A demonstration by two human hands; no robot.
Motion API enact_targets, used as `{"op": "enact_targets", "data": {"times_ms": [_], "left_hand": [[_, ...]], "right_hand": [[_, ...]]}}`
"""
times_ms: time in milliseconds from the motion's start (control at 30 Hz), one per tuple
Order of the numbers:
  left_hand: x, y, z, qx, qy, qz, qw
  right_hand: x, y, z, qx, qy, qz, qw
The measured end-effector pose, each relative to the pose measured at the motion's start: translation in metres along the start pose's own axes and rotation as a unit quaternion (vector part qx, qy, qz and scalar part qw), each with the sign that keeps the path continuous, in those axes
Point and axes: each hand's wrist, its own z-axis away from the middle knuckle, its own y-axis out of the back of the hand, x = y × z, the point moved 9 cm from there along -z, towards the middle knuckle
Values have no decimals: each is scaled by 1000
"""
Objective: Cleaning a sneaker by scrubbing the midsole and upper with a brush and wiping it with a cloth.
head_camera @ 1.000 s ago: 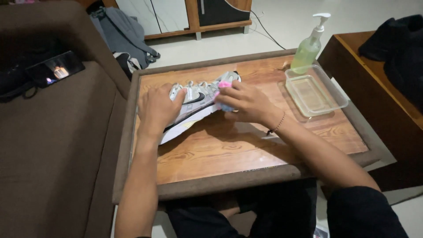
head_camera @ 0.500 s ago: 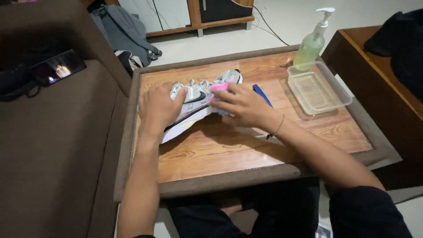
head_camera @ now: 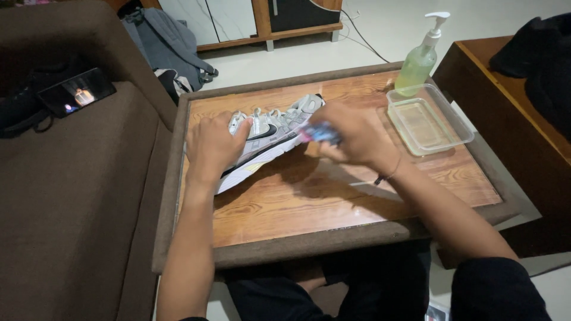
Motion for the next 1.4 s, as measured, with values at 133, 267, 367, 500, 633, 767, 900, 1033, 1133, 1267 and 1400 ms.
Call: {"op": "enact_targets", "data": {"times_ms": [133,267,367,500,633,767,900,1033,1133,1267,1400], "left_hand": [[2,-1,-1,-2,-7,-15,1000],[5,3,3,3,-8,-8,1000],[5,5,5,7,-9,5,1000],[1,4,3,8,-4,2,1000],[3,4,3,3,-3,-1,1000],[2,3,1,3,-8,3,1000],[0,-2,-5,4,-15,-1,1000],[4,1,2,-10,0,-11,1000],[5,4,1,13,-18,-8,1000],[8,4,2,14,-26,-8,1000],[7,4,2,18,-23,-17,999]], "right_hand": [[-96,2,-40,-29,123,86,988],[-73,-6,-29,-31,130,139,981],[-51,3,-26,-33,94,132,986],[-31,29,-27,-32,30,132,990],[12,47,-12,-11,-11,166,986],[21,63,-17,1,-119,-87,989],[-30,49,-44,-40,-85,-171,981],[-4,33,-31,11,-90,-52,995],[-10,37,-27,81,-50,59,994],[-27,16,-29,15,-4,126,992],[-23,9,-28,35,43,189,980]]}}
